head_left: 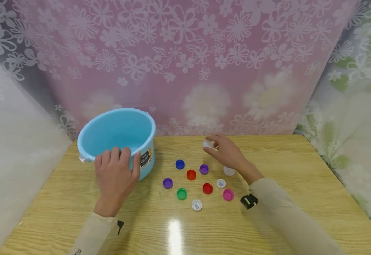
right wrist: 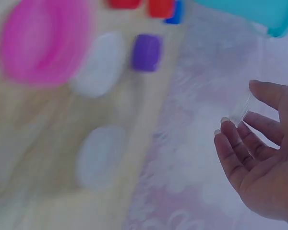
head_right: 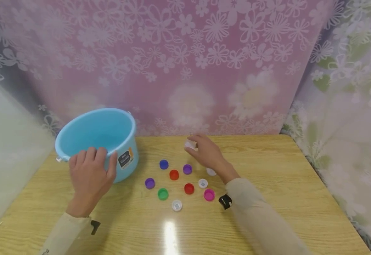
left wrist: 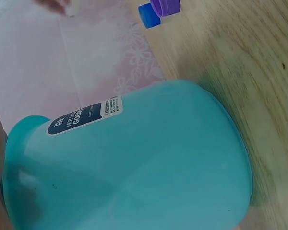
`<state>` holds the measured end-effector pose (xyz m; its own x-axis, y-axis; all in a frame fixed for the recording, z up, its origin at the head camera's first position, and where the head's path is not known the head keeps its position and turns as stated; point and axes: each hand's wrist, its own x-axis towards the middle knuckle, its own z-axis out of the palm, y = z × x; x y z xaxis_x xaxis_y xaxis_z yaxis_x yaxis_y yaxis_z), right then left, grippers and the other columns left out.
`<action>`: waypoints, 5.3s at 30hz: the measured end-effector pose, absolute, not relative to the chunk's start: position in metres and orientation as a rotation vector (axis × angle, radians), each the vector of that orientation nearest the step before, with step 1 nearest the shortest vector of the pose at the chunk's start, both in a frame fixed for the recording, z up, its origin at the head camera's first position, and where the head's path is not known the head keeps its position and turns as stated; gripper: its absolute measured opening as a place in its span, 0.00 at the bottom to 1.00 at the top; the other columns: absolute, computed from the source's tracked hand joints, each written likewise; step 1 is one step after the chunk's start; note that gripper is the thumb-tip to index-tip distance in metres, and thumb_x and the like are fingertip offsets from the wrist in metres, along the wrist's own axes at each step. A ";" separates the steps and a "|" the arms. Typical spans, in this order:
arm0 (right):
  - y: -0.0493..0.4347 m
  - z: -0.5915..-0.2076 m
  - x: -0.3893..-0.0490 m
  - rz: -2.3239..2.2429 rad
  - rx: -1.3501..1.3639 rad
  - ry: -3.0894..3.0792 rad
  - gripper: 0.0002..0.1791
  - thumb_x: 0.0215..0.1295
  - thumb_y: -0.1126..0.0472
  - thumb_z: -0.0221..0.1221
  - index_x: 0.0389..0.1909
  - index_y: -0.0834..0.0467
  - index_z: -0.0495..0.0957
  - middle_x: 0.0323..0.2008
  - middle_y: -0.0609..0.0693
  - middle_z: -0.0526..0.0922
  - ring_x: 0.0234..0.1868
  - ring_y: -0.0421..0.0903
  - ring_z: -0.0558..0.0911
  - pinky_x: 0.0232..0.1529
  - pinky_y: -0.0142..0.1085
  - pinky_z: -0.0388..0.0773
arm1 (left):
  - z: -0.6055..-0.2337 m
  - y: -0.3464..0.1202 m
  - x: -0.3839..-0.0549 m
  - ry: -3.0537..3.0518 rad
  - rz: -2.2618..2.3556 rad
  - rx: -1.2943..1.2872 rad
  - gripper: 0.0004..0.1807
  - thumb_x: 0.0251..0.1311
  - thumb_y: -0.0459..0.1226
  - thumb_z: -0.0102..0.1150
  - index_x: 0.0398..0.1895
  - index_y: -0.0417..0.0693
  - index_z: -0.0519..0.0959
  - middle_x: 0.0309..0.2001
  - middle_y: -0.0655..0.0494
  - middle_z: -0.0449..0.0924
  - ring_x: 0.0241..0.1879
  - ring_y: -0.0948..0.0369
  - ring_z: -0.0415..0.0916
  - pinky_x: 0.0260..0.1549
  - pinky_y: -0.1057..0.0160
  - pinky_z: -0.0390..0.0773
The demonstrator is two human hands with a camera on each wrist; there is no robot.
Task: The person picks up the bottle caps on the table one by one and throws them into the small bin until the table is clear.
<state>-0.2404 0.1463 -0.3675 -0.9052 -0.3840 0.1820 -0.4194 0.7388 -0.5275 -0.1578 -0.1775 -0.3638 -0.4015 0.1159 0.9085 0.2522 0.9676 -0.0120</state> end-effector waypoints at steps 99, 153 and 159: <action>-0.021 -0.304 -0.226 1.117 0.953 -2.605 0.23 0.65 0.51 0.60 0.58 0.56 0.75 0.58 0.51 0.73 0.59 0.48 0.69 0.55 0.39 0.66 | -0.362 -0.177 -0.163 -1.975 -0.138 -0.251 0.20 0.62 0.48 0.48 0.22 0.39 0.68 0.19 0.46 0.63 0.20 0.46 0.60 0.28 0.48 0.63; 0.201 -0.381 -0.228 1.098 0.769 -2.776 0.21 0.68 0.57 0.57 0.60 0.60 0.72 0.58 0.56 0.70 0.52 0.57 0.75 0.46 0.46 0.76 | -0.364 -0.176 -0.160 -2.004 -0.199 -0.255 0.21 0.62 0.48 0.47 0.22 0.40 0.66 0.19 0.45 0.62 0.20 0.46 0.59 0.28 0.46 0.61; 0.217 -0.396 -0.224 1.116 0.750 -2.859 0.22 0.67 0.59 0.57 0.60 0.62 0.71 0.58 0.59 0.69 0.53 0.60 0.74 0.47 0.49 0.75 | -0.364 -0.175 -0.161 -1.996 -0.200 -0.252 0.21 0.62 0.48 0.47 0.22 0.39 0.66 0.20 0.45 0.62 0.20 0.45 0.59 0.29 0.46 0.61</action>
<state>-0.2241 0.2171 -0.3964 -0.8872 -0.4359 0.1514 -0.4232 0.6379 -0.6434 -0.1609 -0.1754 -0.3643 -0.4137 0.0875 0.9062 0.2655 0.9637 0.0282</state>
